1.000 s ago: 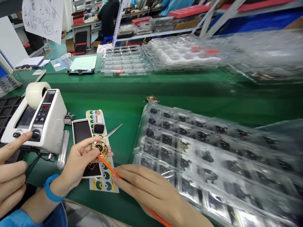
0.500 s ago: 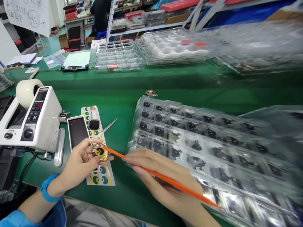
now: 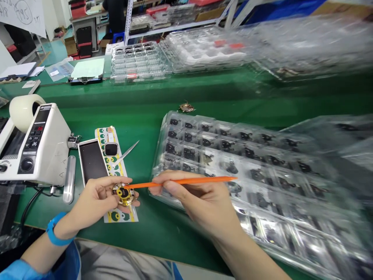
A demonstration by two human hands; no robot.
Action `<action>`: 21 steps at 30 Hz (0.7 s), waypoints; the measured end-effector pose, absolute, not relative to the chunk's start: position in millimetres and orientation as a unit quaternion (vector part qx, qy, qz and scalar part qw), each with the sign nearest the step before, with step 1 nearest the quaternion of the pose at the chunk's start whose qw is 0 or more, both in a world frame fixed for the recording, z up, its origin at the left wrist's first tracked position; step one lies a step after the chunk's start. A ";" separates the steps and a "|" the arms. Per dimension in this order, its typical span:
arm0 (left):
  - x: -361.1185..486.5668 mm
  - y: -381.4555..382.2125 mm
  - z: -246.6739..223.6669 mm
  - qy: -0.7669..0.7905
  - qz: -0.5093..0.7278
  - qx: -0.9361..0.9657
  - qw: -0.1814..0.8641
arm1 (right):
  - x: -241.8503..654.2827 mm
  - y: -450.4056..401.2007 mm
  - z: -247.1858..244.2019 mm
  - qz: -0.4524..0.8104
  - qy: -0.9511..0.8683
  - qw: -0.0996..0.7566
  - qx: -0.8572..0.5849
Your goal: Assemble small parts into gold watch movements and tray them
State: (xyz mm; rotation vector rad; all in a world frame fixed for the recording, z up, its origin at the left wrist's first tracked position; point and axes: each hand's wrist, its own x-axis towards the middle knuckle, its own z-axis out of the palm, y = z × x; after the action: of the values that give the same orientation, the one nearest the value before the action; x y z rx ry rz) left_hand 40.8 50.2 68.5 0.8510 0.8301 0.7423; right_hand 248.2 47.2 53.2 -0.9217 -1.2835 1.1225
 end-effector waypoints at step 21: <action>47.2 54.0 62.0 0.461 0.399 0.406 0.681 | 242.5 45.6 49.2 0.361 -0.565 0.640 -0.375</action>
State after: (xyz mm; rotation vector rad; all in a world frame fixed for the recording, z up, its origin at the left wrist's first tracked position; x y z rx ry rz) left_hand 47.2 54.0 62.0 0.9117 1.0347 0.8953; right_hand 242.5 45.6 49.2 -0.8561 -1.2876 0.8226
